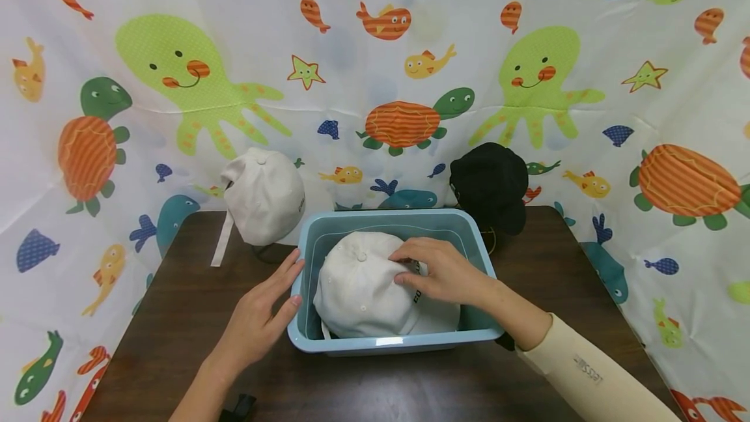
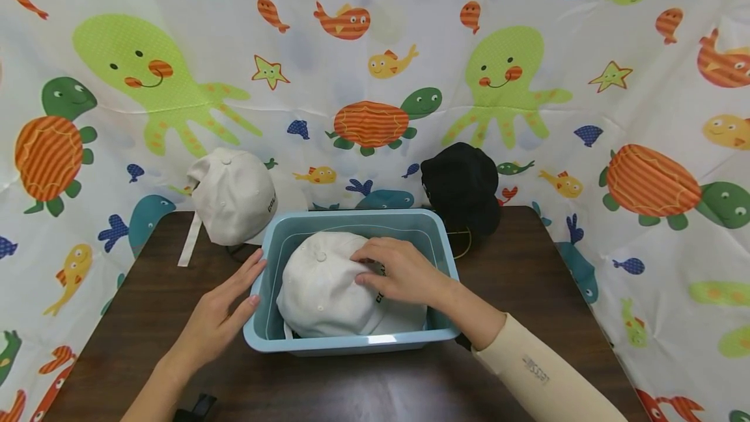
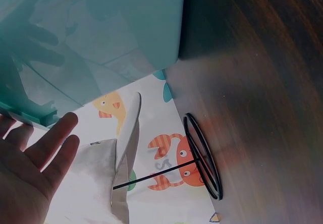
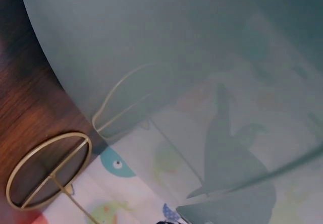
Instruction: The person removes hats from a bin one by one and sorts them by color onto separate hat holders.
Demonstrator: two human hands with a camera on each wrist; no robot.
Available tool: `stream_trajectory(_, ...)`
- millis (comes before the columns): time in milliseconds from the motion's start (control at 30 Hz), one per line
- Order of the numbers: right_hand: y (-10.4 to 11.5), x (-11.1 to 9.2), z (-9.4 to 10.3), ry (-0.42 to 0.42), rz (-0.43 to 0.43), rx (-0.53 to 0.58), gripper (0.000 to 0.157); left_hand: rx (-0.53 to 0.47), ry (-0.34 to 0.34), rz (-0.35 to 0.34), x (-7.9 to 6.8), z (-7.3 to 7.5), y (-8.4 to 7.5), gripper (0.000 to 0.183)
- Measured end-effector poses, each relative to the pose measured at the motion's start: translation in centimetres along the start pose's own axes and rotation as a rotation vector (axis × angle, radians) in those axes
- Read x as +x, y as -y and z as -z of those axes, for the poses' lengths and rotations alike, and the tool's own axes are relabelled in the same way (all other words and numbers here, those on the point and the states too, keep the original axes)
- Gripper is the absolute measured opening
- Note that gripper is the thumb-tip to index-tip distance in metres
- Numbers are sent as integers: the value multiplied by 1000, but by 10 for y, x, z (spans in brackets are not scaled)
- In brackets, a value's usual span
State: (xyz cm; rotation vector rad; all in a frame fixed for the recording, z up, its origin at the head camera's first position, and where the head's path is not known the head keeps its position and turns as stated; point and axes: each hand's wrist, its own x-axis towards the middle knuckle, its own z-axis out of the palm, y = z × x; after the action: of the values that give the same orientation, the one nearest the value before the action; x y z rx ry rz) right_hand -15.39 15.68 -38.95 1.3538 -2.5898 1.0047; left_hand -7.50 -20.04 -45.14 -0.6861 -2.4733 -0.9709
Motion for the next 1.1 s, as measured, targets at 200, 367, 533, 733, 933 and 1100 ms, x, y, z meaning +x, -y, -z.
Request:
stream_trajectory(200, 1, 0, -1, -16, -25, 88, 27, -4, -4, -4, 0, 0, -1, 58)
stream_trajectory(367, 3, -1, 1, -45, -60, 166, 25, -2, -6, -8, -1, 0, -2, 58)
stream_trajectory(533, 4, -3, 4, -79, -85, 191, 25, 3, 0, -13, -1, -1, 0, 59)
stream_trajectory(733, 7, -2, 12, -110, -75, 163, 24, 12, 15, -4, -2, 0, 0, 59)
stream_trajectory(933, 11, 3, 22, -127, -31, 131, 24, 13, -6, -21, 0, 2, -1, 61)
stream_trajectory(1100, 12, 5, 29, -133, -18, 107, 23, 30, 4, -20, 0, 3, -1, 61)
